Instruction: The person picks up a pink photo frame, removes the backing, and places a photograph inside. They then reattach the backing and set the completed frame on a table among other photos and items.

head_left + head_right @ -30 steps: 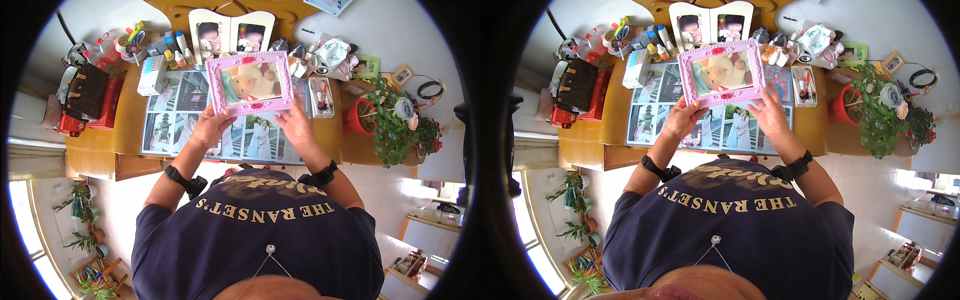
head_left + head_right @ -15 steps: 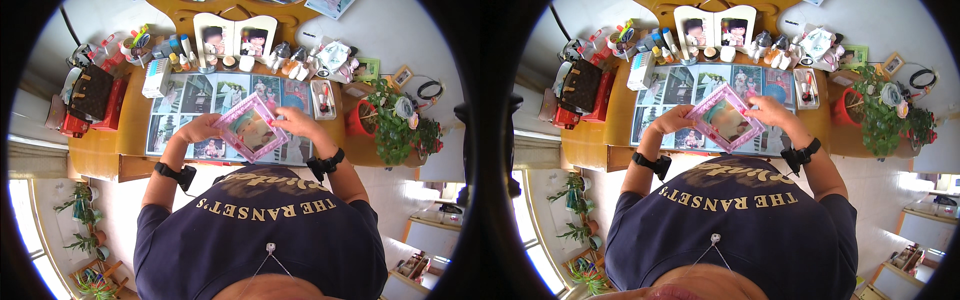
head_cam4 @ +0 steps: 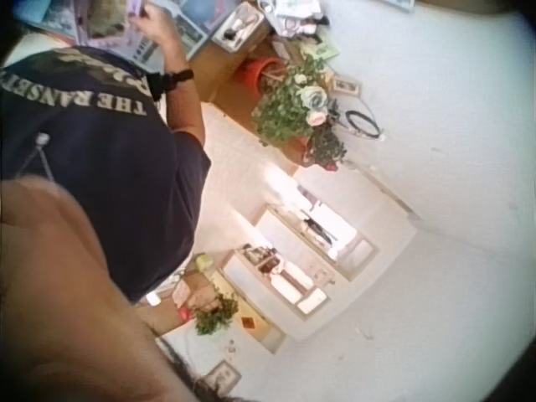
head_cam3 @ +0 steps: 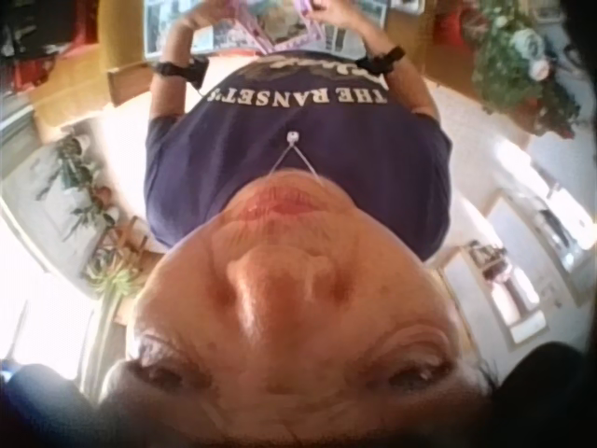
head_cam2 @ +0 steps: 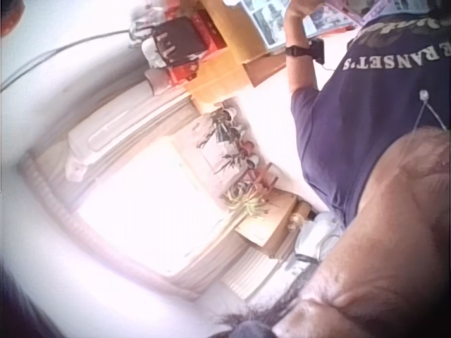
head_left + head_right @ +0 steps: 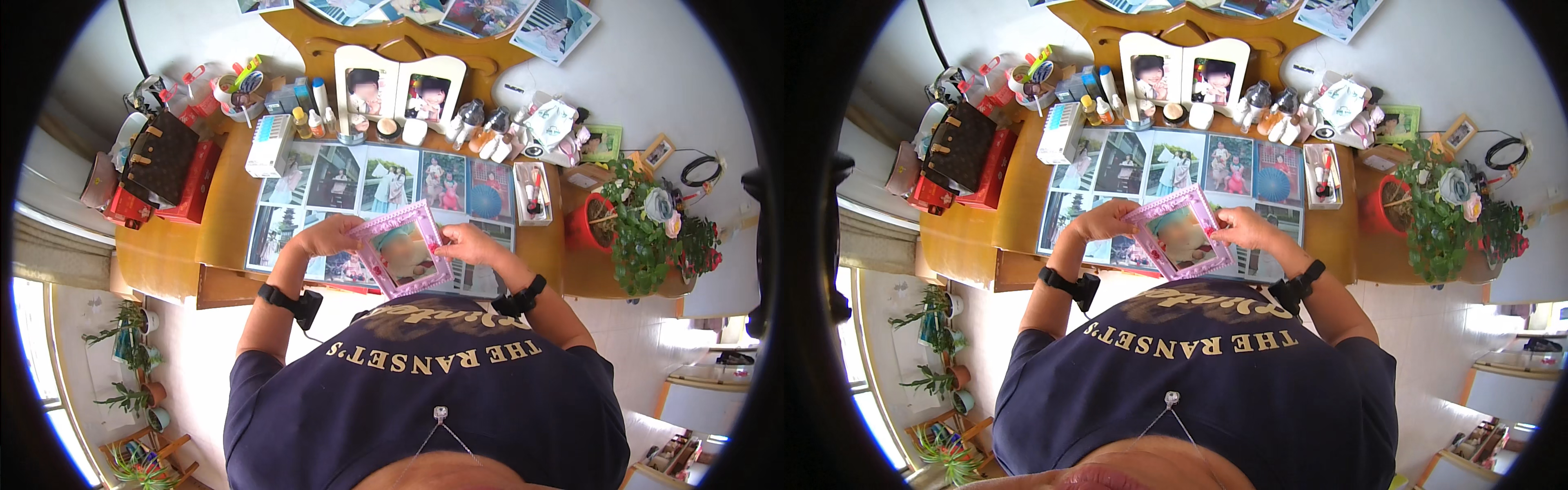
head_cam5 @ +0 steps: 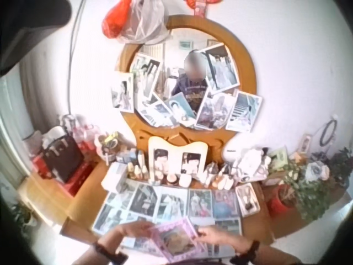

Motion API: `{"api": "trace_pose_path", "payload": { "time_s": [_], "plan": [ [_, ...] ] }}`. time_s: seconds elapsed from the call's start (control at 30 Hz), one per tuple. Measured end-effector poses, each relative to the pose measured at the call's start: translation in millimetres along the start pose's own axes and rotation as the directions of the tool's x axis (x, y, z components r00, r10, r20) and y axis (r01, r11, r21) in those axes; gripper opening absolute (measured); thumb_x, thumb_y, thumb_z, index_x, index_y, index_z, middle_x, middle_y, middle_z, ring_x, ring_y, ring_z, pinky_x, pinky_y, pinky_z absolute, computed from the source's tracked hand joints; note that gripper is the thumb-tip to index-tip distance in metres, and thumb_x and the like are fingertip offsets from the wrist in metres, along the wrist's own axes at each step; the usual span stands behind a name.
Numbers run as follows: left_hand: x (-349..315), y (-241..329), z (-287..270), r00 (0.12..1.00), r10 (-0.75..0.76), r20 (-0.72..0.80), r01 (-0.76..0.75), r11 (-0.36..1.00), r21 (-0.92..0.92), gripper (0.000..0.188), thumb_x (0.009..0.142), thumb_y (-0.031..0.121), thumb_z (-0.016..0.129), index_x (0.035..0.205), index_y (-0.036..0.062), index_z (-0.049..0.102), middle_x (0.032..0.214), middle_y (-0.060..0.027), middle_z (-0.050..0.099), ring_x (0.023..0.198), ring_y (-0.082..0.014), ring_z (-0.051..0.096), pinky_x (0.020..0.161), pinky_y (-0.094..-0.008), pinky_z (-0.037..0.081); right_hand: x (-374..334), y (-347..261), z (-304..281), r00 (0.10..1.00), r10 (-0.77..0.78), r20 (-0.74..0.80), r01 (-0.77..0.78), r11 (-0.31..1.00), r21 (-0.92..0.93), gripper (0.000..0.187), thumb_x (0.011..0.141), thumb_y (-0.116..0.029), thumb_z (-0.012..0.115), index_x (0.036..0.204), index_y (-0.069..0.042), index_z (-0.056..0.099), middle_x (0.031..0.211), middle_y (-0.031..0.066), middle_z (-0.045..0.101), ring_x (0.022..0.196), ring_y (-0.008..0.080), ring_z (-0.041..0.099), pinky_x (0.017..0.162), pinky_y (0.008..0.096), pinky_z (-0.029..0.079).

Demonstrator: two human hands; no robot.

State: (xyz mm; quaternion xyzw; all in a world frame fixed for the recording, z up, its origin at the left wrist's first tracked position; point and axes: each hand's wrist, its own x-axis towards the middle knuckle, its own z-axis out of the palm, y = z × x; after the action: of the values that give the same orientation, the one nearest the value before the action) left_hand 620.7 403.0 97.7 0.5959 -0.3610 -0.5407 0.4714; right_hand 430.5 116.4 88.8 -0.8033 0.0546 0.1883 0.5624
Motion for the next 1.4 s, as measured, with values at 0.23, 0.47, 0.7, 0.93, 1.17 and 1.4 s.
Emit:
{"api": "trace_pose_path", "payload": {
  "time_s": [0.23,0.47,0.7,0.93,1.17,1.4],
  "plan": [
    [-2.3,-15.2,0.1,0.983,0.042,-0.178,-0.062,0.992,-0.107,0.043,0.081,0.005,0.072,0.119,-0.003,0.054,0.102,-0.0055,0.063,0.091,-0.0119,0.061,0.082,-0.0258,0.051,-1.2,5.0,9.9,0.995,-0.031,-0.09,0.038,0.997,0.068,0.017,0.087,-0.014,0.067,0.096,0.001,0.063,0.075,0.0031,0.063,0.065,0.0085,0.057,0.059,0.0272,0.047],
    [-11.5,-33.1,2.6,0.968,0.111,-0.226,-0.184,0.924,-0.334,0.061,0.078,0.016,0.078,0.128,-0.0019,0.047,0.113,-0.0084,0.061,0.107,-0.0171,0.058,0.092,-0.0306,0.047,-4.1,10.5,12.3,0.983,-0.02,-0.182,0.036,0.996,0.086,0.02,0.087,-0.016,0.067,0.097,0.001,0.063,0.076,0.0039,0.064,0.065,0.0091,0.057,0.059,0.0263,0.047],
    [-33.5,-70.8,-4.6,0.919,-0.105,-0.381,-0.003,0.963,-0.271,0.054,0.084,0.023,0.072,0.128,0.0029,0.049,0.117,-0.0091,0.059,0.101,-0.014,0.058,0.085,-0.0291,0.049,-8.0,8.4,12.2,0.965,-0.016,-0.26,0.034,0.997,0.064,0.014,0.087,-0.014,0.066,0.088,0.0,0.061,0.074,0.0022,0.062,0.063,0.008,0.056,0.058,0.025,0.046],
    [-41.4,-120.8,-11.0,0.713,-0.025,-0.701,0.211,0.961,0.181,0.042,0.078,0.026,0.075,0.106,-0.0009,0.061,0.087,-0.009,0.066,0.079,-0.0149,0.062,0.069,-0.0292,0.05,-1.2,13.3,6.3,0.941,-0.053,-0.333,0.101,0.987,0.128,0.012,0.089,-0.013,0.063,0.087,-0.002,0.059,0.074,-0.0002,0.058,0.065,0.0064,0.052,0.06,0.0237,0.043],
    [-32.7,-150.5,-19.3,0.619,0.102,-0.779,0.388,0.822,0.416,0.039,0.071,0.036,0.077,0.074,0.0034,0.055,0.071,-0.0144,0.062,0.07,-0.0342,0.061,0.064,-0.0423,0.048,21.4,11.8,-19.1,0.901,-0.047,-0.431,0.111,0.986,0.125,0.013,0.09,-0.015,0.062,0.091,-0.002,0.06,0.075,-0.0004,0.059,0.068,0.0067,0.052,0.061,0.0228,0.042],
    [-21.0,-153.8,19.1,0.36,0.354,-0.863,0.487,0.718,0.498,0.027,0.081,0.03,0.066,0.077,0.0078,0.051,0.076,-0.0121,0.06,0.076,-0.0353,0.059,0.065,-0.0453,0.046,61.0,-0.1,-61.6,0.82,-0.068,-0.568,0.154,0.982,0.105,0.016,0.089,-0.015,0.062,0.101,-0.004,0.062,0.077,-0.0032,0.059,0.067,0.0046,0.051,0.06,0.0217,0.041]
  ]
}}
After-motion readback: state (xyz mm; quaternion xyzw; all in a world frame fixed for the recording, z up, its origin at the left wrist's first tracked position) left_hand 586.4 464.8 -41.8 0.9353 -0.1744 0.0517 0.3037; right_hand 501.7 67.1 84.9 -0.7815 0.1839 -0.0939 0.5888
